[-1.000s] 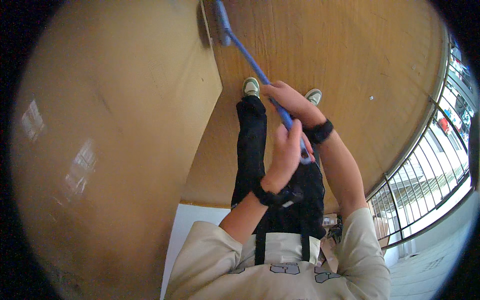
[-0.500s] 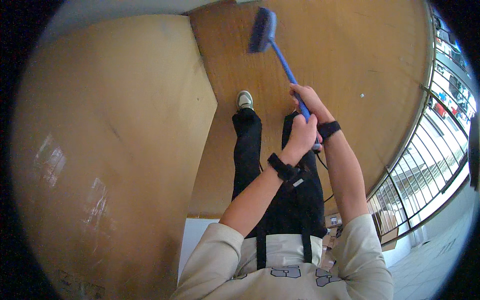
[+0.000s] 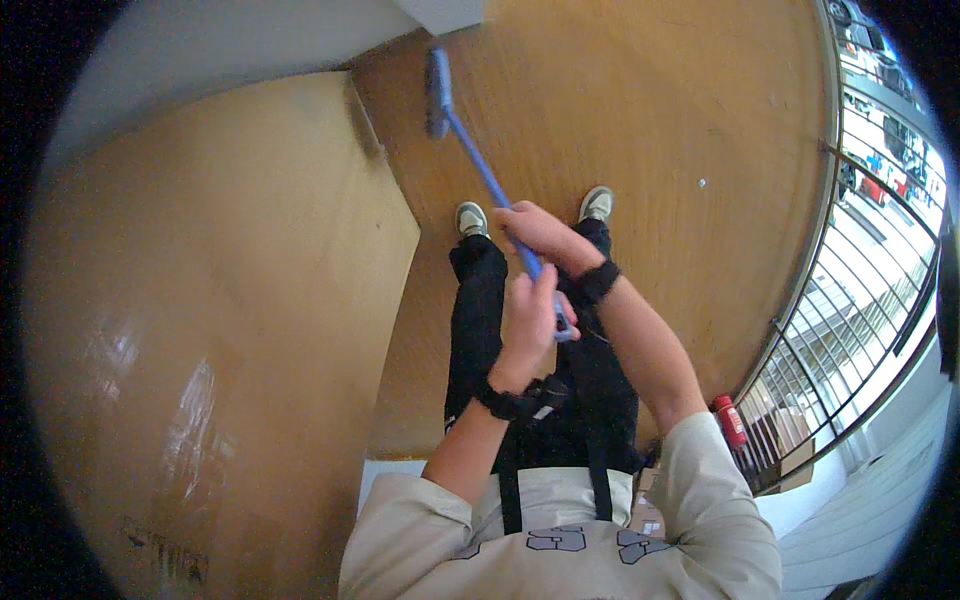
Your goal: The person sweeps a wooden floor using a blue broom, moving debris into a pile. The person navigates around stacked cardboard boxes and a fire extinguisher while sweeping a landing area and a staircase.
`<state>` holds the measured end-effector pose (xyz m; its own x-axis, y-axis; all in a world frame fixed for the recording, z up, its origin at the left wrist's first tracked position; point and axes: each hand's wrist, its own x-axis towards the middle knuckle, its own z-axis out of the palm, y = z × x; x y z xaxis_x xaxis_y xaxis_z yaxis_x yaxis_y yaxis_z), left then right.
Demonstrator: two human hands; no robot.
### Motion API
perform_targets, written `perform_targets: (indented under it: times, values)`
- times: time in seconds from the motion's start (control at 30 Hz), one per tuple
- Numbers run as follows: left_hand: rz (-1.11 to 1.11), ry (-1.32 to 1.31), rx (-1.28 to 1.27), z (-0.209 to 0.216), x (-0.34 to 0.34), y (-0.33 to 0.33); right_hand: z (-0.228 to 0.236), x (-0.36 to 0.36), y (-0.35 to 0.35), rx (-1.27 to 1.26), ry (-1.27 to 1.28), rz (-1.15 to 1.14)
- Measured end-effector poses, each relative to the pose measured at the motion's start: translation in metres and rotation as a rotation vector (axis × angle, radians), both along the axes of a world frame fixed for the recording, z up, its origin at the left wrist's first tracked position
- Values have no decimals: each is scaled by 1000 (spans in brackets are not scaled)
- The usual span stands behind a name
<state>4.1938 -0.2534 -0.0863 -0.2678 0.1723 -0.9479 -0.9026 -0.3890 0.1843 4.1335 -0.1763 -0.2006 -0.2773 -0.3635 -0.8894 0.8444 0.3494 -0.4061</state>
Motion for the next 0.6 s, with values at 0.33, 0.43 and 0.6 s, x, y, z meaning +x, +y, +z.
perform_targets:
  times: [0.33,0.43,0.6]
  values:
    - [-209,-59,-60,-63,-17,165,-71,12,162,142,-67,-171]
    - [-298,-132,9,-66,-27,268,-66,12,277,191,-101,-251]
    - [-477,-88,133,-49,-50,444,-40,7,467,311,-45,-467]
